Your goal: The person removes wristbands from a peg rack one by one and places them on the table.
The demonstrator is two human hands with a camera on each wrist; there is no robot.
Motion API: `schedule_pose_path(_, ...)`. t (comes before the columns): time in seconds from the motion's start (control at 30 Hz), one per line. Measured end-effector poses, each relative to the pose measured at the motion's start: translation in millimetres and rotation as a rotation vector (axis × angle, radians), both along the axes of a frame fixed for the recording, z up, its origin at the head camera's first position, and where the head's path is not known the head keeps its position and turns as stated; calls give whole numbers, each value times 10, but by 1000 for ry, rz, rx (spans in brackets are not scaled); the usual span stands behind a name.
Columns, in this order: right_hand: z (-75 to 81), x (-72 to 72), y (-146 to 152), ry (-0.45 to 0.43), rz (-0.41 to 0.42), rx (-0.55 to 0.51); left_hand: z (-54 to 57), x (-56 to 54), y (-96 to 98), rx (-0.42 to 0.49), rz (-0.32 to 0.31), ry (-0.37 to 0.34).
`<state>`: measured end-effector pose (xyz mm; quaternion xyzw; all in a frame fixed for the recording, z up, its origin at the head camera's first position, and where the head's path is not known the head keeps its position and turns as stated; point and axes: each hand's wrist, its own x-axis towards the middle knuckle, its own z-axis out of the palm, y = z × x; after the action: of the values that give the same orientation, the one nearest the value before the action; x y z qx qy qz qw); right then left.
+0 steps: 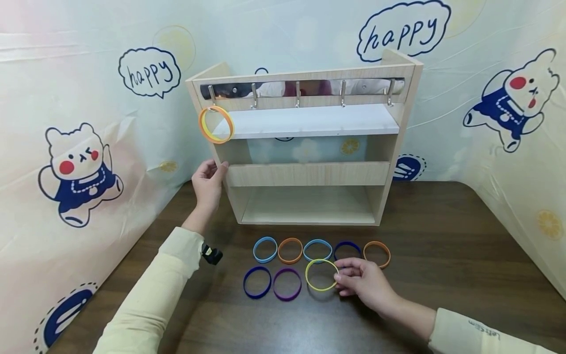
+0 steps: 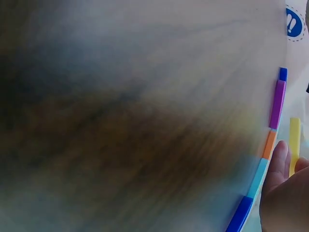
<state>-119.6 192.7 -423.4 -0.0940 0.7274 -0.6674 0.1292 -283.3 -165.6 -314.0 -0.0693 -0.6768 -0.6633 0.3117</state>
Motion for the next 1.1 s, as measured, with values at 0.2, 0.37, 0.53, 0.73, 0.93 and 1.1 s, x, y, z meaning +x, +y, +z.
schedule_pose_path(0.2,-19,6,4,-31,5,4,-77,-112,-33,9,9,7)
schedule_pose_path(0.37,-44,13,8,-58,21,9,-208,-263,-75,25,26,14)
schedule_pose_path(0.53,-71,19,2,-63,32,8,-229,-282,-77,18,37,25)
schedule_pose_path(0.73,-99,14,-20,-74,36,11,-200,-242,-75,21,21,-2)
schedule_pose_path(0.93,-114,2,-32,-66,35,26,-38,-39,-20,1,3,3)
schedule_pose_path(1.1,-108,8,-36,-56,31,47,-57,-72,-20,14,1,17)
